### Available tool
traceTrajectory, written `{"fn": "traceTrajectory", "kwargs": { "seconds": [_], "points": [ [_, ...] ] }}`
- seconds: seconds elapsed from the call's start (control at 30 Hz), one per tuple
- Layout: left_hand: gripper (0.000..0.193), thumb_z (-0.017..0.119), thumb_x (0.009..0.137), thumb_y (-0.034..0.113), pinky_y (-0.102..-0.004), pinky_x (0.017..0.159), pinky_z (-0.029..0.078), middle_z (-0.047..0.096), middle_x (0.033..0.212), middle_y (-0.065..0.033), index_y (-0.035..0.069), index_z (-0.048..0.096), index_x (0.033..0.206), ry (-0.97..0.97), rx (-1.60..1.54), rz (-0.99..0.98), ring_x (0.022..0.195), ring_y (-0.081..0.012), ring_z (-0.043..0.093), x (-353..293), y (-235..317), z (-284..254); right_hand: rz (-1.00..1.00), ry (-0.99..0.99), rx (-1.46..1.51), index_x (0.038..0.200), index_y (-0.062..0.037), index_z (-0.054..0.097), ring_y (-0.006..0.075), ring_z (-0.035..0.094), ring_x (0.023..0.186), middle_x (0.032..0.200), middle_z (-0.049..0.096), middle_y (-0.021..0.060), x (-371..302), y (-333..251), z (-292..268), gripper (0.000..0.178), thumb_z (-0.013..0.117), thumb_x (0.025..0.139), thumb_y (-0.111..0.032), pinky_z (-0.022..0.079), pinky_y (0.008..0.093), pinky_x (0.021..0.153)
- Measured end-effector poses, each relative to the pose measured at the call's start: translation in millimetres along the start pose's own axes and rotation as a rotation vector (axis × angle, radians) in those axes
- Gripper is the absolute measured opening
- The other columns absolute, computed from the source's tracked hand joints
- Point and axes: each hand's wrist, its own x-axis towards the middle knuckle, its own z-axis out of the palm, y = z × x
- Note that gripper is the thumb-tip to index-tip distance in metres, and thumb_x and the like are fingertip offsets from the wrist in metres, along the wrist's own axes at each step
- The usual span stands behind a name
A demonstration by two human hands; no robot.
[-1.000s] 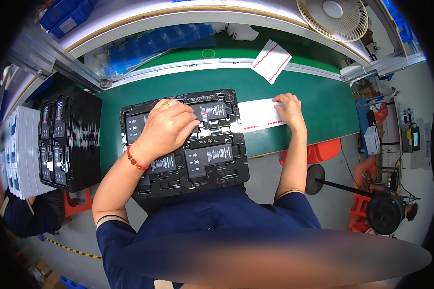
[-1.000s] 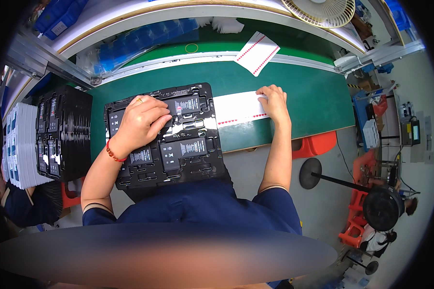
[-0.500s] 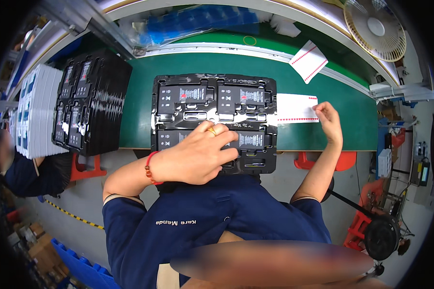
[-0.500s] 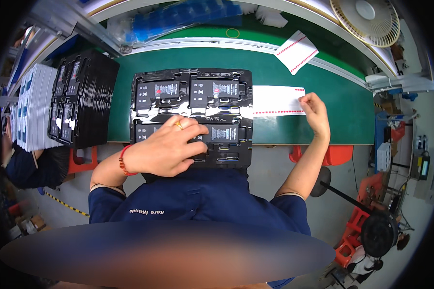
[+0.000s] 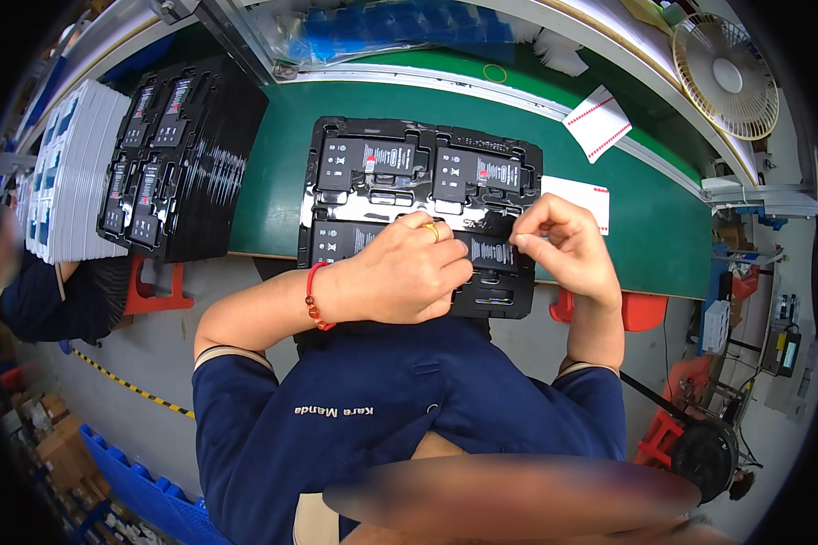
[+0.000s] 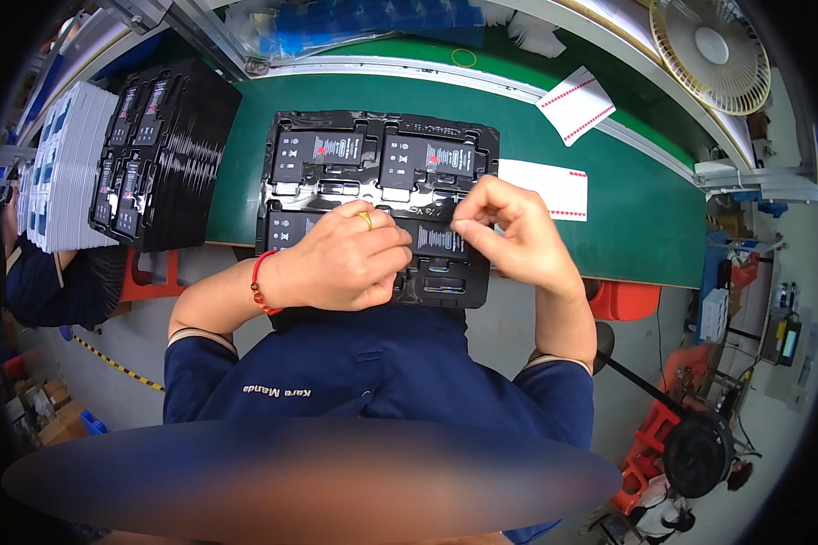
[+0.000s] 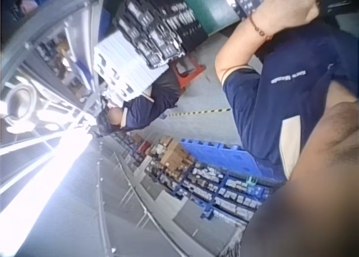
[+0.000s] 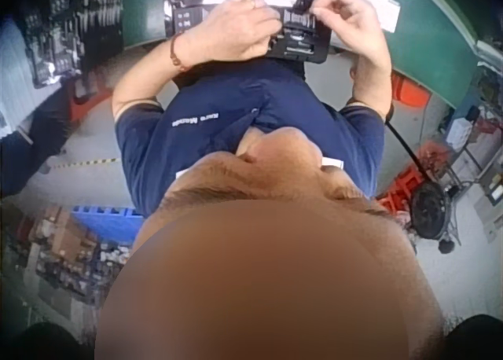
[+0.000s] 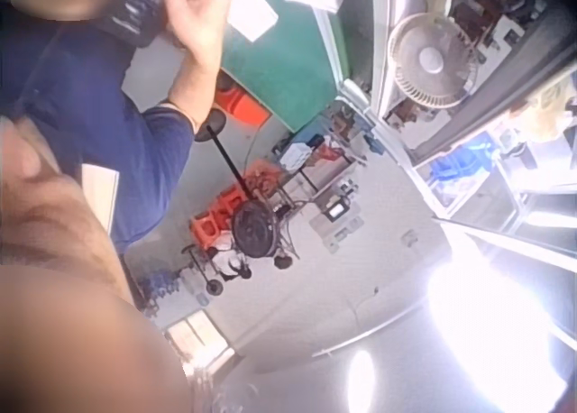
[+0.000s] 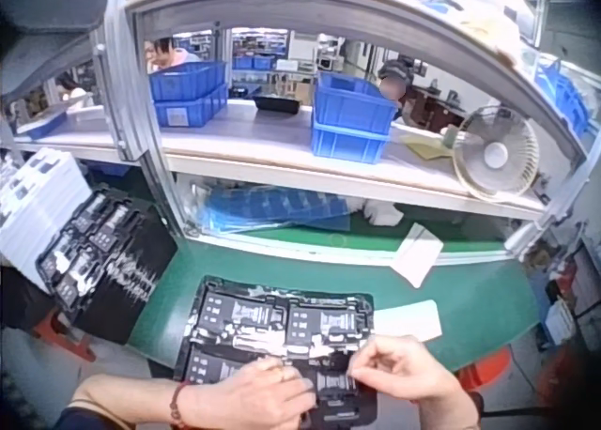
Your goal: The recorder is assembling electronic units by placing modules into a tray and applying adhesive labels.
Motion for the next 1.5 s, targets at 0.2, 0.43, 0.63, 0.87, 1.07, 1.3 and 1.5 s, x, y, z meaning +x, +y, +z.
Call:
{"fn": "traceTrajectory", "kwargs": {
  "seconds": [0.2,0.43,0.63,0.87,1.07,1.3,1.5],
  "points": [
    [0.019,0.076,0.072,0.013,-0.0339,0.076,0.051,0.069,0.089,-0.0048,0.005,0.070,0.088,0.173,-0.010,-0.011,0.081,-0.0192,0.066,7.2,-8.1,5.3,0.032,-0.060,-0.065,0.111,-0.0025,0.056,0.0042,0.054,0.076,0.082,0.059,-0.0020,16.5,-3.4,13.2,0.023,0.061,0.088,0.002,0.044,0.0217,0.067],
    [0.016,0.076,0.073,0.010,-0.0327,0.075,0.050,0.068,0.089,-0.0026,0.007,0.070,0.088,0.176,-0.009,-0.037,0.081,-0.0180,0.066,9.9,-10.6,9.5,0.023,-0.151,-0.208,0.115,-0.0054,0.051,0.0063,0.047,0.069,0.077,0.053,-0.0024,22.5,-4.6,16.5,0.030,0.061,0.088,0.002,0.041,0.0239,0.063],
    [0.014,0.076,0.074,0.009,-0.0322,0.074,0.050,0.068,0.088,-0.0020,0.007,0.070,0.087,0.184,-0.025,-0.068,0.082,-0.0181,0.066,9.5,-11.8,11.3,-0.051,-0.177,-0.278,0.116,-0.0056,0.050,0.0085,0.050,0.069,0.077,0.054,-0.0002,24.7,-5.5,18.3,0.031,0.061,0.088,0.003,0.043,0.0254,0.063],
    [0.012,0.075,0.076,0.010,-0.0321,0.073,0.050,0.068,0.086,-0.0025,0.006,0.070,0.086,0.213,-0.025,-0.074,0.081,-0.0185,0.066,11.1,-11.6,12.5,-0.025,-0.143,-0.261,0.114,-0.0040,0.051,0.0095,0.053,0.071,0.080,0.056,0.0025,21.4,-6.5,21.5,0.031,0.061,0.087,0.005,0.046,0.0252,0.064],
    [0.012,0.075,0.077,0.010,-0.0321,0.074,0.050,0.068,0.086,-0.0029,0.006,0.070,0.087,0.208,-0.009,-0.081,0.081,-0.0184,0.066,11.1,-10.1,11.1,-0.175,0.014,-0.571,0.113,-0.0027,0.055,0.0233,0.060,0.084,0.092,0.060,0.0092,12.9,-23.5,29.5,0.038,0.068,0.079,0.005,0.049,0.0349,0.075],
    [0.014,0.076,0.076,0.010,-0.0326,0.075,0.049,0.068,0.086,-0.0042,0.005,0.070,0.088,0.209,-0.014,-0.082,0.081,-0.0187,0.066,10.7,-9.6,11.3,-0.483,0.088,-0.975,0.082,-0.0050,0.069,0.0234,0.055,0.084,0.088,0.060,0.0032,4.2,-27.5,30.9,0.017,0.079,0.068,-0.006,0.044,0.0364,0.075],
    [0.016,0.076,0.075,0.009,-0.0325,0.072,0.050,0.068,0.087,-0.0050,0.004,0.070,0.089,0.230,-0.036,-0.056,0.080,-0.0194,0.066,11.1,-9.5,13.8,-0.646,0.128,-1.165,0.072,-0.0055,0.062,0.0218,0.054,0.080,0.080,0.055,0.0042,5.3,-17.6,39.2,0.012,0.071,0.066,-0.010,0.043,0.0364,0.073]
  ]
}}
